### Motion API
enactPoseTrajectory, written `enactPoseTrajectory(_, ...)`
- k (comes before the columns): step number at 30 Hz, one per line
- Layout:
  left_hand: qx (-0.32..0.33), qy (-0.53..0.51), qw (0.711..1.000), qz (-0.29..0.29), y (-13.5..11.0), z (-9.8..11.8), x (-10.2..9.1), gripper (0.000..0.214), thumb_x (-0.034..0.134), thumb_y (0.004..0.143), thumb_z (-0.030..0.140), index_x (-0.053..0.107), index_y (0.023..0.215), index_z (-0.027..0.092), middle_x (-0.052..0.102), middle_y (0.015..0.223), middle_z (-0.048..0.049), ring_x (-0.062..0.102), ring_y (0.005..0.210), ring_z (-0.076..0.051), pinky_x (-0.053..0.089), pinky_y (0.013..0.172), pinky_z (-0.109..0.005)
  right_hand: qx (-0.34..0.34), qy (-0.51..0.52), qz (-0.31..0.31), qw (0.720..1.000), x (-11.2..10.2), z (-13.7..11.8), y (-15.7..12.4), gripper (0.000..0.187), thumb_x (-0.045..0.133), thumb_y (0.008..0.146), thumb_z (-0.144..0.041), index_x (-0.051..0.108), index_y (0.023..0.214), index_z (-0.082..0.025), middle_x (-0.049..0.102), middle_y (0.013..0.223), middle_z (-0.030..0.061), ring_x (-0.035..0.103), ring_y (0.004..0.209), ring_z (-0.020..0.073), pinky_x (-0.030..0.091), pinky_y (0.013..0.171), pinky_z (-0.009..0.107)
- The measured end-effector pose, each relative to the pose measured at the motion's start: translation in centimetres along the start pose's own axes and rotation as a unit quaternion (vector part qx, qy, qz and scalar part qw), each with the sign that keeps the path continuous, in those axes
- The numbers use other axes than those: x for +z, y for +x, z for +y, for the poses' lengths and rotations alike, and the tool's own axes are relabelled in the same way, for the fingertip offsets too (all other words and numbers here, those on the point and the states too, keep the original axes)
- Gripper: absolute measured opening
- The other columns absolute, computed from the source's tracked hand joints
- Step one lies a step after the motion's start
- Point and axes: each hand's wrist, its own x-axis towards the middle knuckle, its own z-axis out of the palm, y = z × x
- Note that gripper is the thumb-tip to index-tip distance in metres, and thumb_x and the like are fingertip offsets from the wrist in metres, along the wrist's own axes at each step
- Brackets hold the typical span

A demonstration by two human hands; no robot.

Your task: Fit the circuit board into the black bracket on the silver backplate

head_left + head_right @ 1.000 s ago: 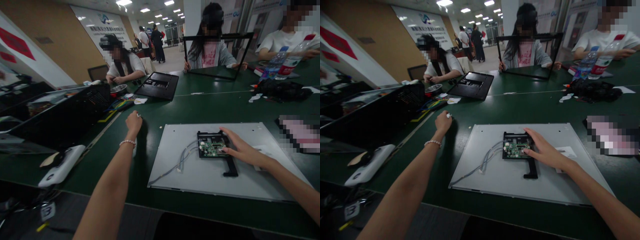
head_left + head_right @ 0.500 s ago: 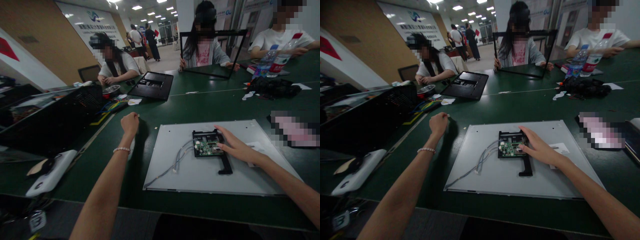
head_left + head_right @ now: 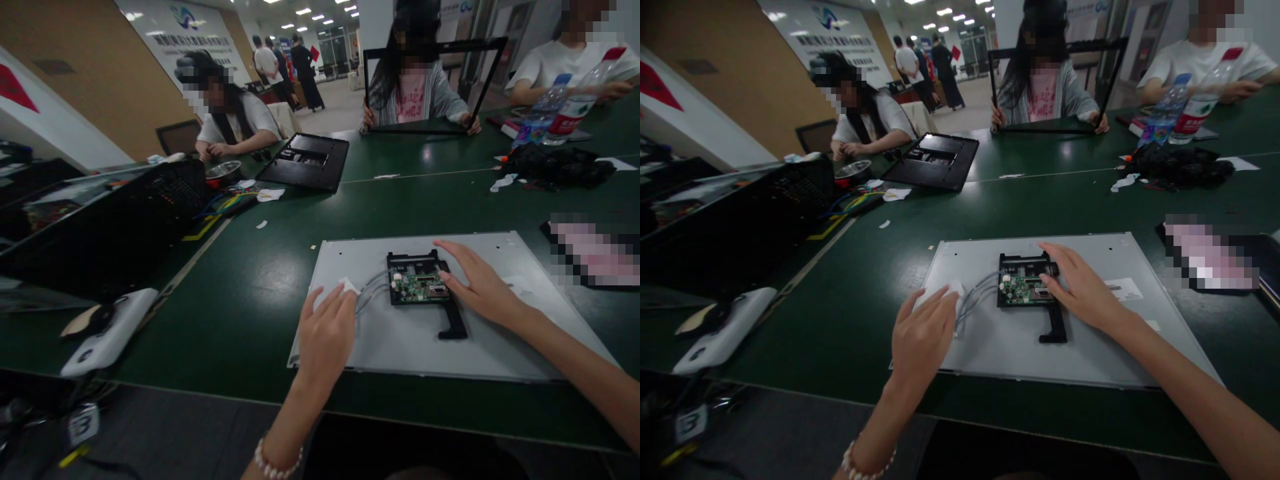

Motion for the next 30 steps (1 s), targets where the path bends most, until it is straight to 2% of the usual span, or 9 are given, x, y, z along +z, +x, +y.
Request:
enactPoseTrajectory(4,0.021,-0.02,0.999,-0.031,-1.2,2.1,1.2,0.032,0.036,0.099,0.018,0.063,0.115,0.028,0.072,0.113,-0.008,0.062,0.119,-0.025,0.04,0.105,-0.058,-0.03,-0.008,-0.021,0.999,0.1,-1.0,-0.1,0.059,0.044,0.097,-0.036,0.022,0.152,-0.036,0.048,0.143,0.0094,0.047,0.132,0.0322,0.039,0.109,0.06)
enactPoseTrajectory(10,0.032,0.003,0.998,-0.049,-1.9,2.5,1.5,0.033,0.037,0.098,0.015,0.063,0.115,0.024,0.073,0.11,-0.0109,0.06,0.121,-0.027,0.04,0.105,-0.058,-0.064,-0.017,-0.041,0.997,0.3,-1.8,-0.1,0.061,0.045,0.097,-0.035,0.02,0.152,-0.035,0.046,0.145,0.0095,0.043,0.135,0.0312,0.038,0.111,0.059)
enactPoseTrajectory(12,0.039,0.011,0.999,-0.033,-1.9,2.6,1.5,0.028,0.041,0.098,0.017,0.063,0.114,0.024,0.074,0.106,-0.0103,0.062,0.118,-0.027,0.041,0.104,-0.056,-0.071,-0.024,-0.042,0.996,0.3,-1.9,-0.1,0.061,0.046,0.097,-0.035,0.021,0.153,-0.033,0.046,0.146,0.01,0.042,0.136,0.0308,0.037,0.112,0.058)
enactPoseTrajectory(17,0.025,0.019,0.998,0.055,-1.3,2.8,1.2,0.016,0.051,0.096,0.019,0.064,0.104,0.018,0.075,0.101,-0.0078,0.065,0.112,-0.024,0.04,0.104,-0.047,-0.103,-0.054,-0.04,0.992,0.1,-2.7,0.1,0.056,0.045,0.097,-0.032,0.029,0.15,-0.024,0.047,0.147,0.0127,0.04,0.138,0.0288,0.036,0.113,0.056)
enactPoseTrajectory(20,0.0,0.011,0.998,0.067,-0.7,2.2,0.9,0.016,0.05,0.095,0.016,0.065,0.1,0.017,0.075,0.102,-0.0071,0.067,0.108,-0.022,0.04,0.104,-0.045,-0.127,-0.067,-0.051,0.988,0.2,-3.6,0.2,0.051,0.045,0.098,-0.031,0.035,0.147,-0.022,0.048,0.147,0.012,0.039,0.139,0.0272,0.036,0.114,0.055)
enactPoseTrajectory(25,-0.071,0.038,0.997,0.015,0.5,0.9,0.9,0.021,0.05,0.094,0.016,0.064,0.109,0.017,0.072,0.112,-0.0106,0.064,0.113,-0.027,0.042,0.101,-0.05,-0.17,-0.078,-0.087,0.979,0.4,-5.0,0.3,0.05,0.046,0.098,-0.03,0.039,0.146,-0.019,0.048,0.148,0.0105,0.035,0.142,0.0251,0.035,0.115,0.05)
enactPoseTrajectory(30,-0.085,0.029,0.995,-0.051,0.7,1.2,1.9,0.017,0.056,0.09,0.015,0.066,0.104,0.018,0.069,0.119,-0.0095,0.062,0.116,-0.027,0.043,0.101,-0.049,-0.178,-0.087,-0.112,0.974,0.7,-6.3,0.3,0.058,0.047,0.097,-0.032,0.033,0.15,-0.014,0.045,0.152,0.0106,0.03,0.145,0.0244,0.031,0.118,0.047)
